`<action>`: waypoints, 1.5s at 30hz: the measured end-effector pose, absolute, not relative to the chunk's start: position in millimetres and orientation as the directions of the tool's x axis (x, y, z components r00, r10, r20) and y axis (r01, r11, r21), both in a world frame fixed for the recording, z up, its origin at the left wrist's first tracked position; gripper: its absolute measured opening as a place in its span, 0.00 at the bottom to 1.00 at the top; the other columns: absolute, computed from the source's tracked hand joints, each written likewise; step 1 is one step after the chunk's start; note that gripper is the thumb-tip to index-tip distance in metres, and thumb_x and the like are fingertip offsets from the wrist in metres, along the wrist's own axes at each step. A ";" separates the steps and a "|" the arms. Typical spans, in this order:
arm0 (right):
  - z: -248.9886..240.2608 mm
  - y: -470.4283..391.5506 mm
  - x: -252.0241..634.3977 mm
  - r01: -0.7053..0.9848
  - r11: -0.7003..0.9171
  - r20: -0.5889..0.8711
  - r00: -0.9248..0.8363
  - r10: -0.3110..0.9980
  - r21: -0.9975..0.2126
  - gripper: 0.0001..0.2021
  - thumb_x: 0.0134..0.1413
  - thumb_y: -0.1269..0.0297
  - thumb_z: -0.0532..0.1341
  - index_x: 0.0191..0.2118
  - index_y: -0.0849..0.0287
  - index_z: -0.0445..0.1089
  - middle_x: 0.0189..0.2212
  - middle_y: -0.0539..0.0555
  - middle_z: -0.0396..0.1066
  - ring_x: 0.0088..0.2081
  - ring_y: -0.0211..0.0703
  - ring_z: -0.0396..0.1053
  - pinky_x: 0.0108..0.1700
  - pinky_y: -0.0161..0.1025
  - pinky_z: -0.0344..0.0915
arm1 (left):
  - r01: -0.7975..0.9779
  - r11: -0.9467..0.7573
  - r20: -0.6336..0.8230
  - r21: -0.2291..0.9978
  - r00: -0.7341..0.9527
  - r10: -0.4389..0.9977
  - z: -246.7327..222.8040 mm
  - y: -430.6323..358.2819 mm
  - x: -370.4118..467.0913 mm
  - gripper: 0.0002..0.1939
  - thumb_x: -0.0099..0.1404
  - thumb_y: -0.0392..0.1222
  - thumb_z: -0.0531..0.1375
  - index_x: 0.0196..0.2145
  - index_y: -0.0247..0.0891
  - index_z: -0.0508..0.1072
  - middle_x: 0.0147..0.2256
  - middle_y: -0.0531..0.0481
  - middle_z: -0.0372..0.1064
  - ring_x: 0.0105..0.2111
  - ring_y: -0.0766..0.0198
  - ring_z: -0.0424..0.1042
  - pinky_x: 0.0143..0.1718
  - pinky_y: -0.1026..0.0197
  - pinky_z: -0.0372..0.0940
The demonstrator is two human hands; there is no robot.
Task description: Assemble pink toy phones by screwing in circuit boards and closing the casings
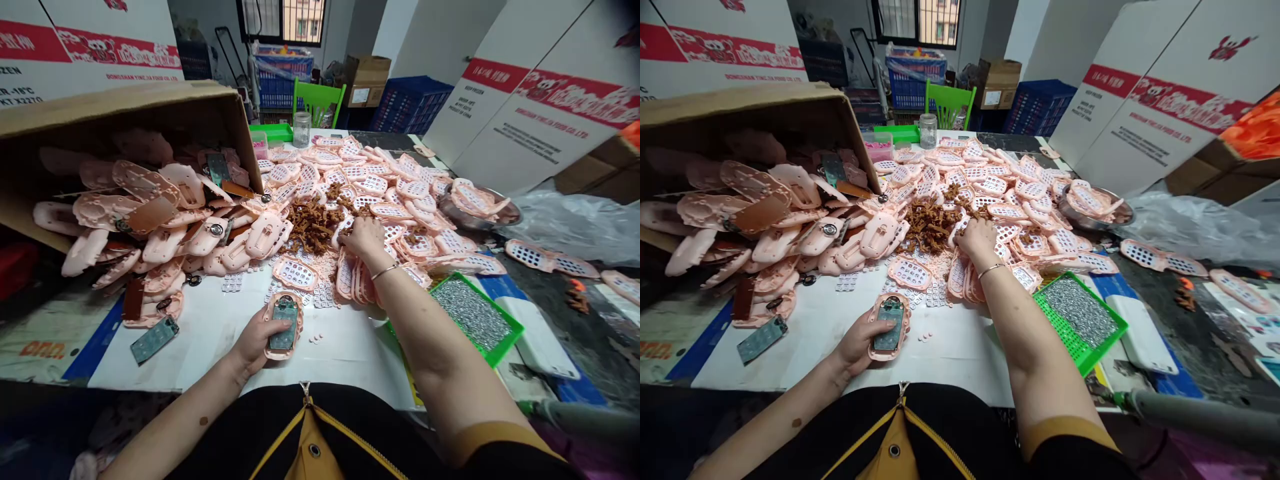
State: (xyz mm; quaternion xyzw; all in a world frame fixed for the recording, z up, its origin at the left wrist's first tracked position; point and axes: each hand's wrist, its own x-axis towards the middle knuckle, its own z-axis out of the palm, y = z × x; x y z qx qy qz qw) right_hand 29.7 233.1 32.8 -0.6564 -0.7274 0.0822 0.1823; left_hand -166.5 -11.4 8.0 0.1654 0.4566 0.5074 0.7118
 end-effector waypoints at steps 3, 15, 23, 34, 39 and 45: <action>40.5 233.8 28.8 0.887 0.131 0.156 -0.068 0.986 -0.442 0.20 0.46 0.66 0.66 0.46 0.70 0.71 0.42 0.69 0.71 0.46 0.60 0.67 0.48 0.57 0.63 | -0.583 0.446 -0.471 0.679 0.120 0.874 11.0 -1.5 -168.5 0.16 0.49 0.34 0.69 0.38 0.33 0.75 0.31 0.43 0.76 0.28 0.61 0.75 0.32 0.61 0.70; 32.6 92.6 41.3 -0.026 0.383 0.274 -0.743 0.611 -0.923 0.07 0.52 0.54 0.67 0.28 0.48 0.79 0.64 0.51 0.60 0.65 0.57 0.59 0.64 0.60 0.58 | -0.714 0.475 -0.313 0.514 0.359 0.879 39.5 6.4 -172.7 0.21 0.45 0.40 0.71 0.38 0.31 0.76 0.30 0.44 0.77 0.31 0.58 0.78 0.36 0.59 0.72; -5.7 46.8 69.0 -0.223 -0.171 0.021 -0.665 0.747 -0.960 0.26 0.52 0.57 0.67 0.58 0.45 0.68 0.62 0.57 0.65 0.62 0.53 0.65 0.61 0.57 0.64 | -0.642 0.412 -0.379 0.647 0.198 0.904 22.7 -10.4 -151.4 0.19 0.53 0.37 0.69 0.44 0.31 0.75 0.35 0.41 0.77 0.36 0.54 0.78 0.41 0.54 0.72; -18.0 27.9 68.6 -0.201 -0.222 -0.179 -0.211 0.961 -0.954 0.12 0.41 0.58 0.73 0.35 0.52 0.78 0.32 0.48 0.76 0.35 0.37 0.72 0.41 0.39 0.71 | -0.536 0.470 -0.437 0.701 0.199 0.877 12.1 -24.4 -127.6 0.18 0.51 0.35 0.69 0.41 0.32 0.76 0.32 0.44 0.76 0.31 0.60 0.76 0.37 0.60 0.69; -11.2 27.1 66.0 -0.368 -0.387 -0.289 -0.295 0.911 -0.845 0.17 0.37 0.59 0.75 0.37 0.54 0.77 0.26 0.47 0.73 0.25 0.33 0.66 0.30 0.36 0.67 | -0.365 0.565 -0.444 0.740 0.365 0.818 15.5 -29.5 -117.3 0.22 0.51 0.36 0.68 0.45 0.35 0.74 0.33 0.45 0.75 0.31 0.61 0.72 0.33 0.62 0.66; -13.7 25.9 66.7 -0.342 -0.435 -0.323 -0.337 0.884 -0.833 0.14 0.36 0.60 0.75 0.32 0.57 0.77 0.25 0.48 0.75 0.26 0.34 0.70 0.31 0.36 0.70 | -0.313 0.578 -0.481 0.754 0.336 0.810 10.5 -29.0 -113.9 0.22 0.51 0.37 0.68 0.45 0.34 0.72 0.32 0.46 0.75 0.29 0.64 0.71 0.33 0.63 0.64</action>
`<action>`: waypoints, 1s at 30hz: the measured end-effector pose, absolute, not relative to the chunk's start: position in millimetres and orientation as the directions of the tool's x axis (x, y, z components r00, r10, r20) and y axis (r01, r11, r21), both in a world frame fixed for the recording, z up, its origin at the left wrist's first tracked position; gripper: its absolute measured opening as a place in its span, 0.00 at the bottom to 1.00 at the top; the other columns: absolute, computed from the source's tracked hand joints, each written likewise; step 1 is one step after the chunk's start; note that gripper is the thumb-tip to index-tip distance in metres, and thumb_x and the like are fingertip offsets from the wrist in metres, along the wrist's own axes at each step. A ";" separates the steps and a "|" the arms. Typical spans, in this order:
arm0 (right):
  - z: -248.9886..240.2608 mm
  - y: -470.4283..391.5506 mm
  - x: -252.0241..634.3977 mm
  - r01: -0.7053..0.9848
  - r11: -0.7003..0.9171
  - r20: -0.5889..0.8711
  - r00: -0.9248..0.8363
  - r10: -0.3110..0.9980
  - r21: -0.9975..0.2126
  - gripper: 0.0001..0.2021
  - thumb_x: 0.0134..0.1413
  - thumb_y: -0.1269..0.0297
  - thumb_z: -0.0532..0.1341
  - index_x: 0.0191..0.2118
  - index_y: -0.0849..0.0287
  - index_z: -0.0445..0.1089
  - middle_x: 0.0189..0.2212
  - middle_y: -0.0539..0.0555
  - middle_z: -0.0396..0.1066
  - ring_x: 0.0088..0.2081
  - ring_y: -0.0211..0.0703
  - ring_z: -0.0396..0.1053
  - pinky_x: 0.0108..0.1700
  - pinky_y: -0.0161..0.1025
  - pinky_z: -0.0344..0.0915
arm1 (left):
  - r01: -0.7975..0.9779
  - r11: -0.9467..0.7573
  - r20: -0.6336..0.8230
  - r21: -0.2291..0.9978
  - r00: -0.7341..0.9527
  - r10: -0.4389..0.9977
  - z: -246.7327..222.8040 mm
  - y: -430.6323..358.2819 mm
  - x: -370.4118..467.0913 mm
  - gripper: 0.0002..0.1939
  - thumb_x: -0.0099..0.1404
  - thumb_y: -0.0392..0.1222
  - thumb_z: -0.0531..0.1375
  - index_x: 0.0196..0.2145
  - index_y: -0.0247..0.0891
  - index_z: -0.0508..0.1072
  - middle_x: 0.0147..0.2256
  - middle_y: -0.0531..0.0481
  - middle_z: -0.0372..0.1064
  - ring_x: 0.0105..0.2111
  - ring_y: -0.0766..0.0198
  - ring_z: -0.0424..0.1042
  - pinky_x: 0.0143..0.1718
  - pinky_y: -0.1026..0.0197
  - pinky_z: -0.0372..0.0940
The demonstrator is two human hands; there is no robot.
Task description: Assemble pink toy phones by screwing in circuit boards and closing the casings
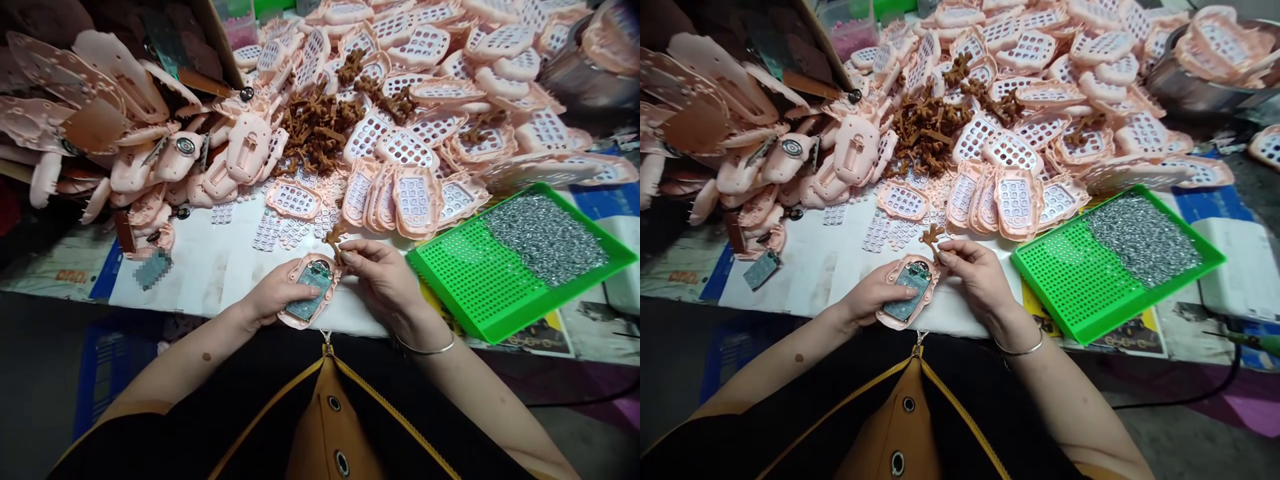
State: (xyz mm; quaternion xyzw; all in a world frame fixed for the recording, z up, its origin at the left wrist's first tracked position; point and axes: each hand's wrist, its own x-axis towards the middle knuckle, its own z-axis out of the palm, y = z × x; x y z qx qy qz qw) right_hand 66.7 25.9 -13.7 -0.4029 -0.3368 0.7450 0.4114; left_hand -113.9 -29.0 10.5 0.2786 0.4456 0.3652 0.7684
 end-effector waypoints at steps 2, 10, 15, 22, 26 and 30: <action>-14.4 25.8 67.5 -0.310 -0.442 -0.329 -0.356 0.875 -0.842 0.15 0.36 0.60 0.76 0.33 0.57 0.78 0.24 0.48 0.76 0.24 0.34 0.70 0.31 0.36 0.70 | -0.315 0.567 -0.470 0.761 0.335 0.817 8.5 -29.1 -114.9 0.22 0.51 0.37 0.69 0.44 0.33 0.72 0.33 0.46 0.75 0.30 0.63 0.71 0.34 0.63 0.65; -9.6 24.9 67.8 -0.316 -0.415 -0.313 -0.326 0.892 -0.853 0.14 0.34 0.59 0.76 0.30 0.56 0.79 0.25 0.48 0.77 0.26 0.36 0.72 0.32 0.37 0.72 | -0.347 0.541 -0.437 0.766 0.337 0.834 4.0 -31.1 -118.6 0.22 0.54 0.37 0.67 0.47 0.34 0.71 0.34 0.47 0.73 0.32 0.64 0.71 0.34 0.63 0.65; -16.9 22.3 67.8 -0.277 -0.408 -0.295 -0.370 0.881 -0.870 0.13 0.38 0.59 0.75 0.32 0.55 0.78 0.26 0.48 0.77 0.27 0.36 0.73 0.36 0.39 0.72 | -0.360 0.522 -0.414 0.773 0.337 0.846 1.1 -31.4 -119.3 0.22 0.54 0.36 0.67 0.47 0.35 0.70 0.35 0.47 0.73 0.33 0.64 0.72 0.35 0.63 0.66; -21.6 22.4 69.5 0.139 0.201 0.146 -0.334 0.931 -0.970 0.06 0.52 0.59 0.68 0.32 0.55 0.75 0.28 0.51 0.74 0.32 0.40 0.69 0.38 0.42 0.67 | -0.364 0.572 -0.481 0.735 0.314 0.818 -2.4 -30.7 -122.2 0.22 0.52 0.36 0.69 0.44 0.33 0.69 0.34 0.45 0.75 0.31 0.62 0.73 0.33 0.62 0.67; -21.6 23.5 68.0 0.098 0.212 0.157 -0.397 0.904 -0.972 0.05 0.57 0.60 0.64 0.35 0.55 0.72 0.29 0.50 0.73 0.31 0.40 0.70 0.36 0.41 0.67 | -0.396 0.593 -0.441 0.701 0.411 0.797 -1.7 -28.5 -126.5 0.24 0.50 0.37 0.69 0.45 0.32 0.70 0.32 0.44 0.75 0.30 0.61 0.73 0.31 0.62 0.67; -19.7 18.0 64.9 0.229 0.523 0.416 -0.388 0.823 -0.821 0.02 0.56 0.68 0.63 0.34 0.55 0.72 0.27 0.51 0.72 0.31 0.40 0.68 0.36 0.42 0.65 | -0.377 0.599 -0.470 0.707 0.383 0.795 -0.6 -29.1 -126.1 0.21 0.50 0.38 0.70 0.40 0.32 0.70 0.31 0.45 0.75 0.29 0.62 0.73 0.31 0.63 0.66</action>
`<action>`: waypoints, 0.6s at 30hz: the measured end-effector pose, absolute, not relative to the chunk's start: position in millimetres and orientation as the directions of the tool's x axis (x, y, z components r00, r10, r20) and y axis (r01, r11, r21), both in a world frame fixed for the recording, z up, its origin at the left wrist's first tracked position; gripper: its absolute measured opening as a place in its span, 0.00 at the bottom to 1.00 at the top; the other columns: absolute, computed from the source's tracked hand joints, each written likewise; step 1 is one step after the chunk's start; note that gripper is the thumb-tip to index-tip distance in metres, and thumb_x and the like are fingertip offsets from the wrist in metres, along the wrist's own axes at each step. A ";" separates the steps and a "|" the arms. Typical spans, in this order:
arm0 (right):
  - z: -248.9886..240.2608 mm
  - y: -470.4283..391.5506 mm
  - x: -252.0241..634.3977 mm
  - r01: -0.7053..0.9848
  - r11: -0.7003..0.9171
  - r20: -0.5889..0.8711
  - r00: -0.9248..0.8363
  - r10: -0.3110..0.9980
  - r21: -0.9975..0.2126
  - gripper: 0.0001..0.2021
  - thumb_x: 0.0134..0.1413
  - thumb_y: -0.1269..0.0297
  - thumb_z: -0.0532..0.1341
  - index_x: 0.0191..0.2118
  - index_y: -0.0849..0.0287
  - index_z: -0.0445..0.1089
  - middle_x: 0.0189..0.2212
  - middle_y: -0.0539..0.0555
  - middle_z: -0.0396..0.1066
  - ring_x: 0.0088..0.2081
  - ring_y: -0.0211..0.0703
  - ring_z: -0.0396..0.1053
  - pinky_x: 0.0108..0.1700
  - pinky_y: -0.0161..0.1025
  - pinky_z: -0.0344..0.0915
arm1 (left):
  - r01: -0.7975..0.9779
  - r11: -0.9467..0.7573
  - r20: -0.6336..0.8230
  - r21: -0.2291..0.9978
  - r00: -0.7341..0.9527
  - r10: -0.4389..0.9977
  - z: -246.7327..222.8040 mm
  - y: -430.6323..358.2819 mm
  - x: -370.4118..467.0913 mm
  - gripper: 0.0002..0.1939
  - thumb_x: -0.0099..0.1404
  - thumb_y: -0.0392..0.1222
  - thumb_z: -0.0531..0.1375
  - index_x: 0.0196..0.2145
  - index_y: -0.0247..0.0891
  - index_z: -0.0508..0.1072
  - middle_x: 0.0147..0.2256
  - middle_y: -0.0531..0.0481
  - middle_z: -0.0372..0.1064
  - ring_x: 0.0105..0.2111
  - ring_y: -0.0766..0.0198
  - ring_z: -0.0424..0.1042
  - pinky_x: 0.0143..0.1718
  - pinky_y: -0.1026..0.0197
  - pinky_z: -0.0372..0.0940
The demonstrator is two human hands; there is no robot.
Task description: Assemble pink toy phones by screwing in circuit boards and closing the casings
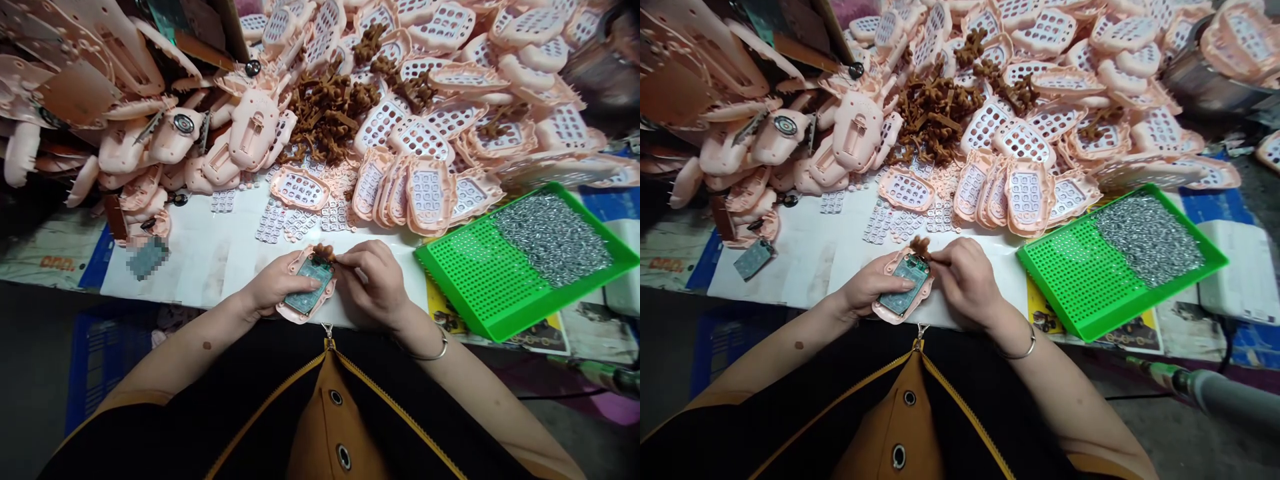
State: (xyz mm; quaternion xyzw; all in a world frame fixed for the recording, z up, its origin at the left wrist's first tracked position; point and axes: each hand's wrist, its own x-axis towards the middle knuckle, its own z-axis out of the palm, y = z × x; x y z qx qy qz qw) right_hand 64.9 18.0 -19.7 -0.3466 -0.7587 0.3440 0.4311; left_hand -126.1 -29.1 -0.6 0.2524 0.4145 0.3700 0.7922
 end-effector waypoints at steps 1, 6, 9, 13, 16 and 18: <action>-19.8 16.9 64.7 0.253 0.540 0.434 -0.373 0.820 -0.803 0.02 0.56 0.69 0.63 0.34 0.55 0.72 0.27 0.51 0.71 0.31 0.41 0.67 0.36 0.43 0.65 | -0.370 0.594 -0.473 0.714 0.371 0.799 -0.6 -29.5 -125.7 0.20 0.50 0.38 0.70 0.40 0.32 0.70 0.31 0.45 0.75 0.29 0.62 0.73 0.31 0.63 0.67; -18.7 22.9 69.0 0.008 -0.060 -0.058 -0.417 0.907 -0.998 0.10 0.51 0.55 0.68 0.32 0.56 0.71 0.27 0.50 0.72 0.29 0.39 0.69 0.35 0.41 0.69 | -0.349 0.589 -0.440 0.729 0.421 0.793 -0.9 -29.6 -126.3 0.24 0.51 0.39 0.69 0.45 0.33 0.69 0.33 0.46 0.74 0.31 0.62 0.73 0.32 0.62 0.66; -13.9 31.4 70.9 -0.079 -0.284 -0.213 -0.482 0.850 -0.956 0.15 0.43 0.53 0.73 0.33 0.56 0.74 0.28 0.49 0.73 0.30 0.36 0.70 0.37 0.38 0.70 | -0.335 0.587 -0.426 0.737 0.443 0.789 -0.6 -28.4 -127.2 0.25 0.51 0.40 0.69 0.45 0.32 0.69 0.34 0.45 0.74 0.32 0.61 0.72 0.33 0.61 0.66; -8.3 35.5 63.5 -0.122 -0.349 -0.256 -0.472 0.844 -0.929 0.18 0.45 0.54 0.72 0.42 0.54 0.75 0.32 0.49 0.74 0.29 0.33 0.68 0.32 0.34 0.68 | -0.295 0.593 -0.423 0.749 0.476 0.771 -1.0 -27.9 -126.8 0.24 0.51 0.40 0.69 0.45 0.31 0.69 0.34 0.44 0.73 0.32 0.61 0.72 0.35 0.61 0.65; -4.6 32.5 54.7 -0.119 -0.325 -0.237 -0.465 0.853 -0.938 0.15 0.44 0.56 0.73 0.38 0.56 0.76 0.29 0.48 0.72 0.27 0.32 0.66 0.28 0.32 0.65 | -0.270 0.593 -0.426 0.759 0.484 0.764 -1.5 -28.6 -126.6 0.22 0.52 0.39 0.69 0.44 0.31 0.69 0.33 0.45 0.73 0.31 0.63 0.71 0.35 0.61 0.64; -1.8 29.9 51.2 -0.139 -0.321 -0.225 -0.463 0.857 -0.937 0.14 0.43 0.56 0.73 0.33 0.56 0.75 0.27 0.47 0.70 0.25 0.31 0.64 0.26 0.32 0.64 | -0.263 0.591 -0.425 0.762 0.485 0.764 -2.0 -29.1 -126.9 0.21 0.52 0.39 0.68 0.43 0.32 0.70 0.32 0.46 0.73 0.31 0.63 0.71 0.34 0.61 0.64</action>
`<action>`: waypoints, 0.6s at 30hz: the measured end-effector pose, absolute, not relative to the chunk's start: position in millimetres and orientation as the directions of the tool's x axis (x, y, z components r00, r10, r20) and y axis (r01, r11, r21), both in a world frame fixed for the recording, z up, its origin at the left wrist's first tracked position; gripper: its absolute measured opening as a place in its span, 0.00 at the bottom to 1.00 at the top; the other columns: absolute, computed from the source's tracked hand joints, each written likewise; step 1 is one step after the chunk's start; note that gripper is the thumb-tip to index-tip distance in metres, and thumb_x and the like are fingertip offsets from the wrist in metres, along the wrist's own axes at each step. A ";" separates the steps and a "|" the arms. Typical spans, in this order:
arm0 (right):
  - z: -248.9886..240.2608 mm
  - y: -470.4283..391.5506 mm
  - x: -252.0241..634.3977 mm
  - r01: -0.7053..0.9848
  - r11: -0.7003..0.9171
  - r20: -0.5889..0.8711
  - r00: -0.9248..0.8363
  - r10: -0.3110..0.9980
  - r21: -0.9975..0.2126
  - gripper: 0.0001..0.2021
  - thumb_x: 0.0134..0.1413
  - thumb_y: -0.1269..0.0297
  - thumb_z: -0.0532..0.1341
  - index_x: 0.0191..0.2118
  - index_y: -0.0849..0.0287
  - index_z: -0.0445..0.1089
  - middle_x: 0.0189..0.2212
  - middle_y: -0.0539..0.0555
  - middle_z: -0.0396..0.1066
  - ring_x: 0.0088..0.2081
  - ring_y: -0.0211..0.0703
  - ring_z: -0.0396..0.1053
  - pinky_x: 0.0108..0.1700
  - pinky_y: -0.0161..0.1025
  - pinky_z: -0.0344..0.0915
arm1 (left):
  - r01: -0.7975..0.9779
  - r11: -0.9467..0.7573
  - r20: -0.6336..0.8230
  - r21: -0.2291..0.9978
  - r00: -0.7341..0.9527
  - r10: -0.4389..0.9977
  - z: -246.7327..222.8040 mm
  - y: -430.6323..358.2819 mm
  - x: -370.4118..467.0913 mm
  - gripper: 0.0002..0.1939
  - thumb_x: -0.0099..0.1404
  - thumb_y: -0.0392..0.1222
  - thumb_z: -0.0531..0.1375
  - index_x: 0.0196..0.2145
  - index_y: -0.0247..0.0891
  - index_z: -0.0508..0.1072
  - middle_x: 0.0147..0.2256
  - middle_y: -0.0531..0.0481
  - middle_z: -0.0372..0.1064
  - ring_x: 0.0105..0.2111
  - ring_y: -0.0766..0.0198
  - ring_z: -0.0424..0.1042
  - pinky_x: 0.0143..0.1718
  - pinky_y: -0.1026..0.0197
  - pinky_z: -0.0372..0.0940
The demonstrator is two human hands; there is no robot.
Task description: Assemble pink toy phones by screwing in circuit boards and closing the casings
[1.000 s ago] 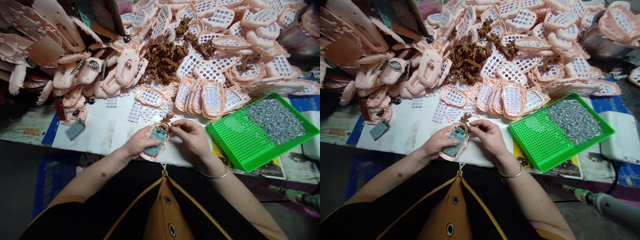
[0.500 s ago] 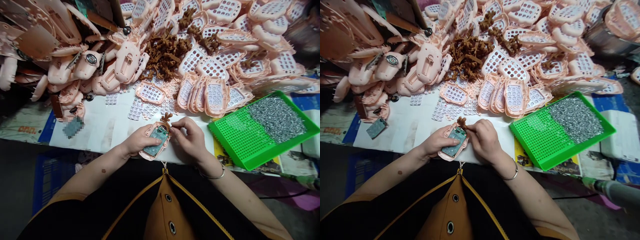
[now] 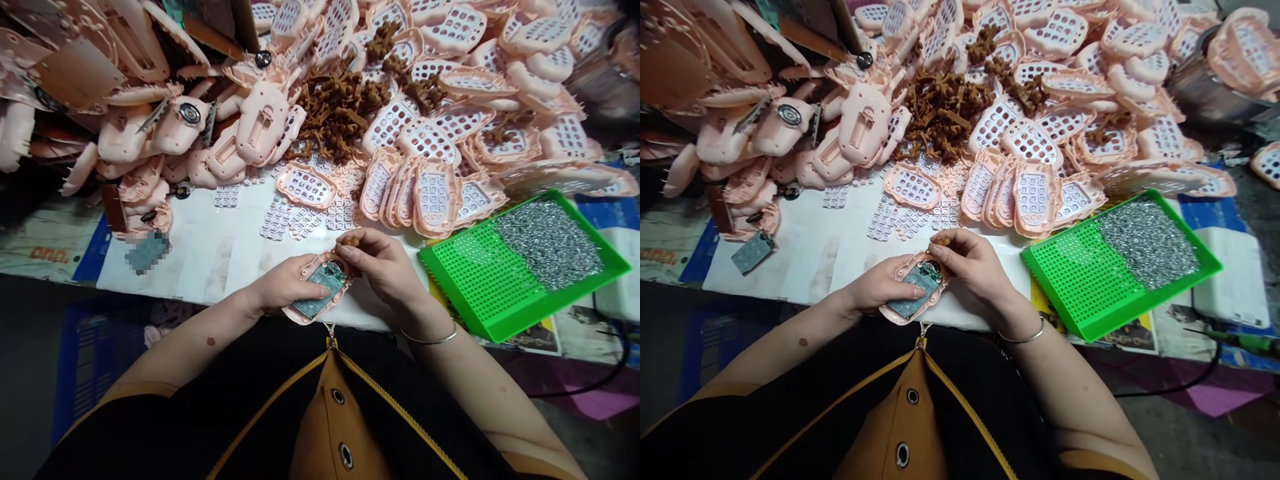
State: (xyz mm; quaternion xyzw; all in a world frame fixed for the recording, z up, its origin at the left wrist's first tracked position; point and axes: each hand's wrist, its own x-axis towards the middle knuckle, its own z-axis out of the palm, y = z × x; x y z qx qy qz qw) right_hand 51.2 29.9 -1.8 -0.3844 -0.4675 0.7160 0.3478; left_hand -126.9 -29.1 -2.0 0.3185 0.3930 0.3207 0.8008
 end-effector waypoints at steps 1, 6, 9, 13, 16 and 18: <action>-0.7 29.0 50.4 -0.146 -0.322 -0.221 -0.469 0.855 -0.935 0.13 0.43 0.56 0.73 0.32 0.57 0.74 0.26 0.47 0.70 0.24 0.31 0.63 0.25 0.32 0.63 | -0.257 0.593 -0.426 0.763 0.490 0.761 -2.4 -29.1 -127.2 0.20 0.52 0.40 0.68 0.42 0.32 0.70 0.32 0.46 0.73 0.31 0.63 0.72 0.35 0.61 0.64; -2.4 28.9 50.8 -0.073 -0.297 -0.222 -0.502 0.836 -0.952 0.12 0.43 0.57 0.73 0.32 0.57 0.75 0.27 0.48 0.70 0.26 0.33 0.65 0.27 0.34 0.64 | -0.222 0.598 -0.436 0.770 0.501 0.748 -4.8 -27.8 -128.1 0.20 0.52 0.40 0.69 0.41 0.32 0.70 0.33 0.46 0.73 0.31 0.63 0.71 0.34 0.61 0.63; -6.0 27.1 49.5 -0.032 -0.267 -0.223 -0.456 0.861 -0.963 0.12 0.46 0.56 0.71 0.34 0.57 0.75 0.26 0.48 0.70 0.26 0.34 0.65 0.28 0.34 0.64 | -0.232 0.600 -0.443 0.766 0.486 0.754 -4.8 -27.4 -127.3 0.19 0.52 0.40 0.68 0.41 0.33 0.70 0.33 0.46 0.74 0.30 0.63 0.71 0.34 0.61 0.63; -5.2 19.9 47.1 0.110 0.021 -0.018 -0.347 0.938 -0.994 0.07 0.49 0.60 0.69 0.33 0.56 0.75 0.27 0.49 0.69 0.29 0.36 0.65 0.31 0.36 0.64 | -0.228 0.597 -0.460 0.769 0.453 0.764 -3.5 -28.4 -125.5 0.18 0.52 0.40 0.68 0.39 0.34 0.69 0.32 0.48 0.74 0.30 0.63 0.72 0.35 0.61 0.64; -4.9 16.4 46.7 0.145 0.095 0.045 -0.316 0.948 -0.985 0.05 0.49 0.62 0.68 0.32 0.56 0.75 0.27 0.49 0.69 0.30 0.38 0.65 0.33 0.38 0.64 | -0.229 0.595 -0.462 0.771 0.443 0.769 -2.9 -28.8 -124.9 0.18 0.52 0.40 0.68 0.38 0.34 0.68 0.32 0.48 0.74 0.31 0.63 0.72 0.35 0.60 0.64; -6.9 16.4 47.4 0.043 -0.066 -0.077 -0.339 0.938 -0.997 0.08 0.48 0.59 0.69 0.32 0.56 0.75 0.26 0.48 0.69 0.28 0.36 0.64 0.32 0.37 0.64 | -0.220 0.592 -0.456 0.775 0.453 0.766 -2.7 -28.6 -125.0 0.17 0.53 0.40 0.68 0.38 0.34 0.69 0.32 0.48 0.73 0.30 0.63 0.71 0.35 0.61 0.64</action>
